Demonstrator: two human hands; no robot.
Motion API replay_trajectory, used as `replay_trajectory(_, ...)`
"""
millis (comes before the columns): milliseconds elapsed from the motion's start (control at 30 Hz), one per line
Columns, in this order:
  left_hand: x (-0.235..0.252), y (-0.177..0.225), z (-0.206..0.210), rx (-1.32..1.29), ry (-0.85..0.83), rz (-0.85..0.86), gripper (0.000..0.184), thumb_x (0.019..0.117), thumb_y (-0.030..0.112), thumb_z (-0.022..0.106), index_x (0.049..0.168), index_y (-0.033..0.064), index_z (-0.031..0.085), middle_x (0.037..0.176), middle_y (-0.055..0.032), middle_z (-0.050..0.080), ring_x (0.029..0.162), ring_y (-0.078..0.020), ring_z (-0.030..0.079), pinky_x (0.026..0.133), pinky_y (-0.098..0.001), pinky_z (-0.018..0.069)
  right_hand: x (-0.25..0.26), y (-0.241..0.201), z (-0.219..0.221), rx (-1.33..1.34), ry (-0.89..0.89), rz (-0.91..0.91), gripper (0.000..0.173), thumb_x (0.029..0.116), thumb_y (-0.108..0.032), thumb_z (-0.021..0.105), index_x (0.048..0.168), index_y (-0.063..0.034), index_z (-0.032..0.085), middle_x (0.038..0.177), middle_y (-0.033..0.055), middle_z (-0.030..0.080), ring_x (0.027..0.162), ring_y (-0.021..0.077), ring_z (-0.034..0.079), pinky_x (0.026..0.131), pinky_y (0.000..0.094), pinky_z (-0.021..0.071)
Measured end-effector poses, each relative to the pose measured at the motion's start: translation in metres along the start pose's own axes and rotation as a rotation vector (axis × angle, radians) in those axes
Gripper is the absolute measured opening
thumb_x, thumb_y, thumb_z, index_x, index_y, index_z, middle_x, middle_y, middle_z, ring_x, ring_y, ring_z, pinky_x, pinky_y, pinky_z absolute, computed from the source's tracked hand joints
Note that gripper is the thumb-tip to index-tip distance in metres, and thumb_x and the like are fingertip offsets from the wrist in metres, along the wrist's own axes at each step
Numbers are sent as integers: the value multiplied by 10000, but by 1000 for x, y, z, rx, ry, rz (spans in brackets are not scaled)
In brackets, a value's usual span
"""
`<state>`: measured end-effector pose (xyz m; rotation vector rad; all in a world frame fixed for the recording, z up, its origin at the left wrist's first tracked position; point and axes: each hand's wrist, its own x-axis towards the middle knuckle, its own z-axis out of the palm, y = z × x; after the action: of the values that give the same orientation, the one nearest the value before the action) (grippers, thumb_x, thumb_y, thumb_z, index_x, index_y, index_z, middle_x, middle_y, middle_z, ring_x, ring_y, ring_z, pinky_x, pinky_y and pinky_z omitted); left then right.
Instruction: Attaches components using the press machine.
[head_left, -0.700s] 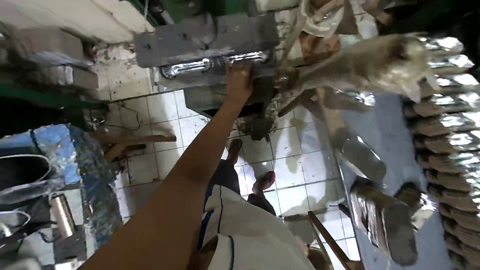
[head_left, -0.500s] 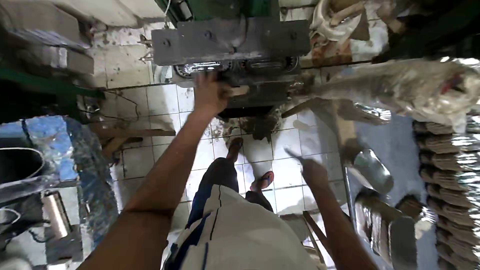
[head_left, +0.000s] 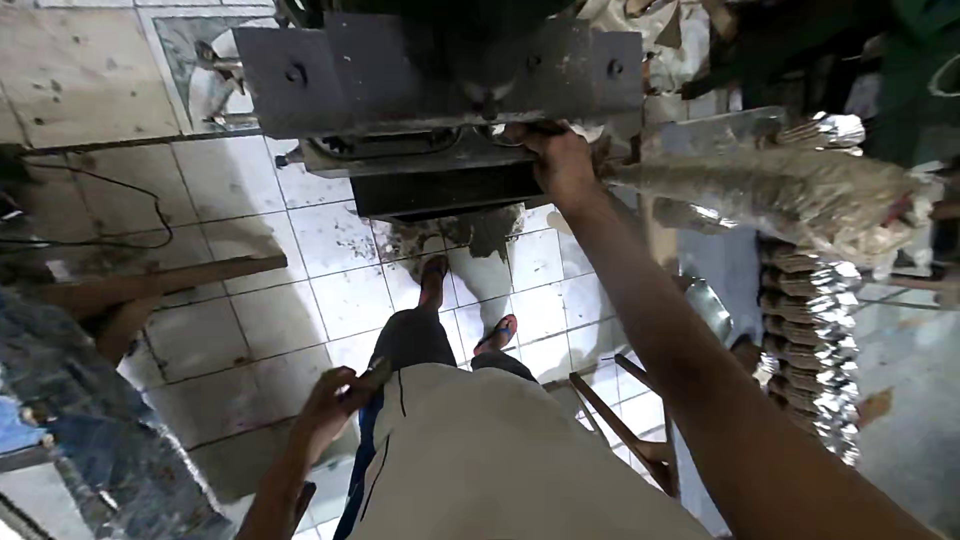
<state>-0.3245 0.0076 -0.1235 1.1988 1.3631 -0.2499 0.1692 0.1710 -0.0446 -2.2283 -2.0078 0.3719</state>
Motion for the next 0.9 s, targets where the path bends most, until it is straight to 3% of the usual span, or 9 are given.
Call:
replay_trajectory(133, -10, -28, 31, -301, 75, -106, 421, 1019, 297, 559, 1376, 80, 511, 1006, -97, 630, 736, -130, 572, 629, -346, 508, -15, -17, 23, -13, 52, -8, 642, 902, 98, 567, 1464, -211, 590, 1514, 113, 553, 1445, 364, 450, 1232, 513, 302)
replay_trajectory(267, 4, -37, 32, -188, 82, 61, 508, 1054, 413, 447, 1401, 54, 540, 1045, -84, 652, 817, -91, 613, 728, -302, 546, 21, -166, 84, -55, 193, -11, 493, 947, -83, 606, 1379, -312, 672, 1327, 9, 703, 1266, 229, 612, 1153, 421, 391)
replay_trajectory(367, 0, -15, 38, -121, 177, -67, 525, 1102, 320, 436, 1477, -44, 384, 1342, -286, 559, 1157, -314, 609, 996, -487, 499, 39, -223, 55, 101, -112, 8, 484, 995, -91, 588, 1431, -298, 613, 1392, 47, 649, 1323, 258, 555, 1195, 457, 322)
replay_trajectory(467, 8, -24, 47, -41, 165, -151, 531, 1104, 344, 430, 1420, -84, 437, 1230, -310, 591, 1076, -369, 621, 940, -534, 515, 2, -171, 52, 103, -14, -77, 597, 1007, -156, 599, 1573, -264, 441, 1614, 115, 430, 1519, 359, 330, 1266, 524, 198)
replay_trajectory(533, 14, -35, 39, -36, 32, -227, 519, 1084, 456, 438, 1392, 43, 501, 1037, -188, 635, 848, -269, 613, 743, -474, 535, -40, -119, 39, 72, 66, -44, 624, 1031, -289, 581, 1612, -227, 364, 1683, 137, 289, 1568, 383, 204, 1261, 557, 211)
replay_trajectory(600, 5, -17, 29, -91, -99, -305, 452, 1090, 439, 437, 1421, 134, 480, 943, -124, 612, 709, -201, 557, 616, -401, 494, -86, -66, -13, 194, 0, 26, 524, 1041, -272, 577, 1532, -110, 490, 1594, 188, 431, 1495, 381, 372, 1208, 567, 323)
replay_trajectory(700, -8, 9, 28, -10, -173, -340, 384, 1085, 244, 504, 1437, 92, 487, 1045, -181, 639, 782, -241, 614, 685, -426, 532, -121, 0, -143, 226, 122, 69, 347, 1056, -295, 557, 1269, -65, 707, 1243, 139, 716, 1116, 257, 705, 988, 478, 566)
replay_trajectory(800, -13, 36, 39, 286, -143, -238, 393, 1011, 123, 612, 1386, 28, 539, 1070, -227, 654, 831, -311, 656, 725, -487, 564, -122, 48, -242, 51, 304, 298, 414, 1056, -436, 509, 1258, -132, 706, 1200, 122, 724, 1105, 307, 689, 977, 584, 511)
replay_trajectory(900, -8, 104, 71, 607, -45, 57, 378, 984, 157, 643, 1326, -3, 615, 1119, -269, 676, 960, -385, 678, 859, -577, 550, -153, 93, -253, -1, 125, 655, 537, 940, -519, 619, 1268, -100, 693, 1321, 165, 654, 1259, 365, 598, 1016, 639, 474)
